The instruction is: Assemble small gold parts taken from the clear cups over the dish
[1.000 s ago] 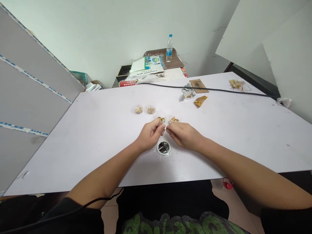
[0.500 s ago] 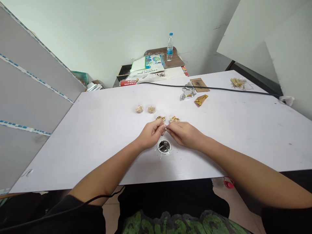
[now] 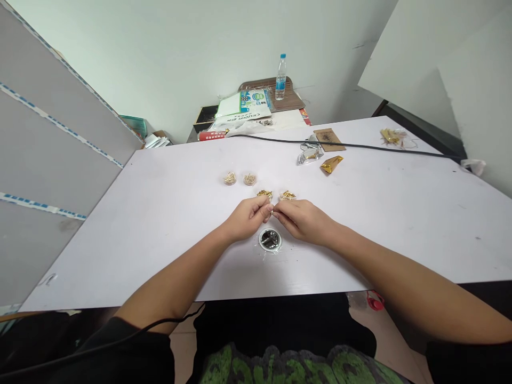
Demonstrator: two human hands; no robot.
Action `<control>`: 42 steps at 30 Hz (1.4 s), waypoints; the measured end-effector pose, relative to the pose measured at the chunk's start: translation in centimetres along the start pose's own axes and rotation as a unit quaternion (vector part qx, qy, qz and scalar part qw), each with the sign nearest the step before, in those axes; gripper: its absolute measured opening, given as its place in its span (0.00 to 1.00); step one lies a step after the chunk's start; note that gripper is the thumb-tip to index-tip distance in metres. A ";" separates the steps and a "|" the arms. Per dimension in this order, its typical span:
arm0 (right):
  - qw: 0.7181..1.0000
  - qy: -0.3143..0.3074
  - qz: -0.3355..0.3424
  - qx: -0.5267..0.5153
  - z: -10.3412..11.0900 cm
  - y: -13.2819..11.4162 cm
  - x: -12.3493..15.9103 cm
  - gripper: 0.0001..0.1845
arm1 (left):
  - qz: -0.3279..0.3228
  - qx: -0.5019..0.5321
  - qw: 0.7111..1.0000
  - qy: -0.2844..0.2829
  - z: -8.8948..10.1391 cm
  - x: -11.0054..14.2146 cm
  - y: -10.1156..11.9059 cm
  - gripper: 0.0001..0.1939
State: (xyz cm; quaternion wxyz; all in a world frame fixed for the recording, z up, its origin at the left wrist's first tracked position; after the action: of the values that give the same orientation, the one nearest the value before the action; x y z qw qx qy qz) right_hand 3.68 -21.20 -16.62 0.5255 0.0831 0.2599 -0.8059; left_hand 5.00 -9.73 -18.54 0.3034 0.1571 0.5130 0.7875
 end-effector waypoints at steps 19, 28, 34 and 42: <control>0.998 0.057 -0.024 -0.023 1.1 0.6 0.2 0.03 | 0.006 0.028 0.998 0.055 1.1 0.5 -0.1 0.10; 0.996 0.072 -0.031 -0.044 1.4 0.8 0.2 0.04 | -0.004 0.128 0.990 0.066 1.1 0.3 -0.3 0.04; 0.996 0.063 -0.022 -0.053 1.4 0.5 0.1 0.06 | -0.003 0.176 0.981 0.085 1.2 0.3 -0.5 0.09; 0.997 0.057 -0.004 -0.044 1.3 0.1 0.1 0.09 | -0.018 0.177 0.982 0.057 0.5 0.4 0.4 0.22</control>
State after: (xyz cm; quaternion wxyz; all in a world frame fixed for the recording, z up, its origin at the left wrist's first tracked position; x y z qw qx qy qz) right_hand 3.87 -21.98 -15.62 0.5096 0.1046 0.3247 -0.7899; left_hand 4.85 -9.19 -17.96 0.2554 0.1542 0.6634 0.6862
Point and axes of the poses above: each hand's wrist, its own x-axis away from the middle knuckle, its own z-axis out of the back of the hand, y = z × x, the point moved 7 cm from there along -x, towards the middle knuckle, and after that the axes turned 12 degrees about -y, right-handed, at the moved point
